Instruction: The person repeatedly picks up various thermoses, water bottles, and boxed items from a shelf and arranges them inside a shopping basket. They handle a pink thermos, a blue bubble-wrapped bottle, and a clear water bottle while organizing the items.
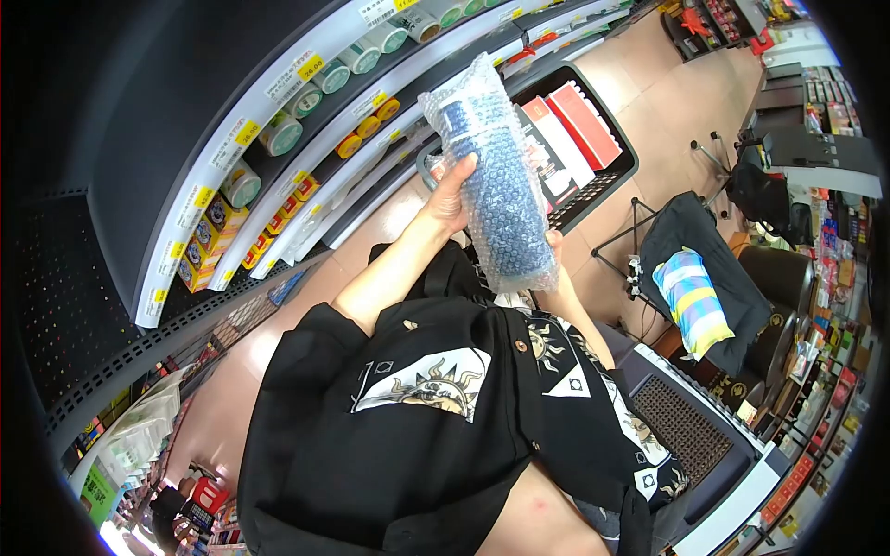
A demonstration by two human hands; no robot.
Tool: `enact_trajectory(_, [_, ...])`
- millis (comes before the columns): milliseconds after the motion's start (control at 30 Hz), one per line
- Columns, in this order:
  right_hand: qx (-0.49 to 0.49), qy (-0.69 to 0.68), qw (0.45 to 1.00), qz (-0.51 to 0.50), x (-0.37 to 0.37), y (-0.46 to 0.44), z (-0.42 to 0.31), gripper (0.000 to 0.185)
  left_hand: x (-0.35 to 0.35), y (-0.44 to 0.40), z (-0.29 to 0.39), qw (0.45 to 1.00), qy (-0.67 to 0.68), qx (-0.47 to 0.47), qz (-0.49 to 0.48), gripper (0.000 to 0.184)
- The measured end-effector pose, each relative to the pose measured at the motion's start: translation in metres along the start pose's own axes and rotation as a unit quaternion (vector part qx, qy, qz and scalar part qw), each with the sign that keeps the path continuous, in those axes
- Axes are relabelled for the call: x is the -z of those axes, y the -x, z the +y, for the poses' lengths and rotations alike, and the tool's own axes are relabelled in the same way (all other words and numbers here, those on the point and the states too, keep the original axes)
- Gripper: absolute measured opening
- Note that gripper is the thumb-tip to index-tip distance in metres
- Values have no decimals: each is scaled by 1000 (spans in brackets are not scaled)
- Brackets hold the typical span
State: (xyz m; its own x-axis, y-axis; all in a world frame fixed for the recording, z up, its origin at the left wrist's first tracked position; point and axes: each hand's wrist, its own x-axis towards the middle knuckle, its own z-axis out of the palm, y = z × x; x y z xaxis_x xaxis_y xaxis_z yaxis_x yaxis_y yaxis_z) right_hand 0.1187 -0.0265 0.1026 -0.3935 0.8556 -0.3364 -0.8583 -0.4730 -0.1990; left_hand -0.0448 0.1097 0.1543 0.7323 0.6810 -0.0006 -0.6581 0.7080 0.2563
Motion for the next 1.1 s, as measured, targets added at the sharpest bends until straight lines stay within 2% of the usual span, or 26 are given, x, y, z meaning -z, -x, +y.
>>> enact_trajectory(67, [21, 18, 999, 39, -6, -7, 1, 68, 2, 2, 4, 995, -42, -15, 93, 63])
enact_trajectory(100, [31, 27, 997, 58, -9, -10, 1, 68, -5, 2, 6, 995, -43, -16, 91, 63])
enact_trajectory(167, [52, 43, 993, 95, -18, -17, 2, 70, -22, 1, 9, 982, -85, -99, 134, 54])
enact_trajectory(200, [51, 44, 993, 94, -31, -19, 3, 70, -30, 0, 11, 982, -85, -101, 134, 54])
enact_trajectory(267, [45, 100, 992, 62, -56, -20, 3, 75, -41, 0, 14, 950, -149, -144, 235, 45])
enact_trajectory(300, [61, 141, 984, 86, -49, -22, 5, 83, -43, 2, 16, 946, -152, -144, 246, 39])
enact_trajectory(333, [57, 143, 985, 83, -42, -19, 6, 83, -41, 4, 16, 945, -152, -148, 248, 39])
enact_trajectory(400, [44, 134, 990, 11, -29, -13, 7, 77, -35, 3, 17, 917, -213, -207, 266, 37])
enact_trajectory(433, [79, 194, 978, 3, -24, -16, 12, 85, -34, 4, 18, 914, -216, -211, 272, 37])
enact_trajectory(467, [92, 198, 975, -31, -34, -19, 15, 93, -36, 5, 20, 912, -217, -210, 276, 37])
enact_trajectory(567, [80, 220, 971, -53, -69, -15, 10, 98, -39, 8, 20, 906, -225, -231, 274, 35])
enact_trajectory(633, [34, 222, 974, 4, -73, -14, 5, 103, -47, 10, 21, 911, -228, -234, 251, 32])
enact_trajectory(667, [32, 223, 974, 0, -65, -14, 5, 103, -50, 12, 20, 910, -229, -238, 252, 32])
enact_trajectory(733, [93, 239, 966, 9, -42, -14, 9, 106, -55, 16, 18, 904, -251, -248, 241, 29])
enact_trajectory(867, [64, 274, 960, -11, -44, -7, 3, 112, -70, 28, 16, 901, -301, -236, 206, 42])
enact_trajectory(900, [51, 279, 959, 10, -35, -5, 3, 117, -71, 31, 16, 904, -305, -231, 191, 51])
enact_trajectory(1100, [40, 293, 954, -45, -62, -18, -11, 120, -100, 42, 19, 877, -366, -263, 168, 60])
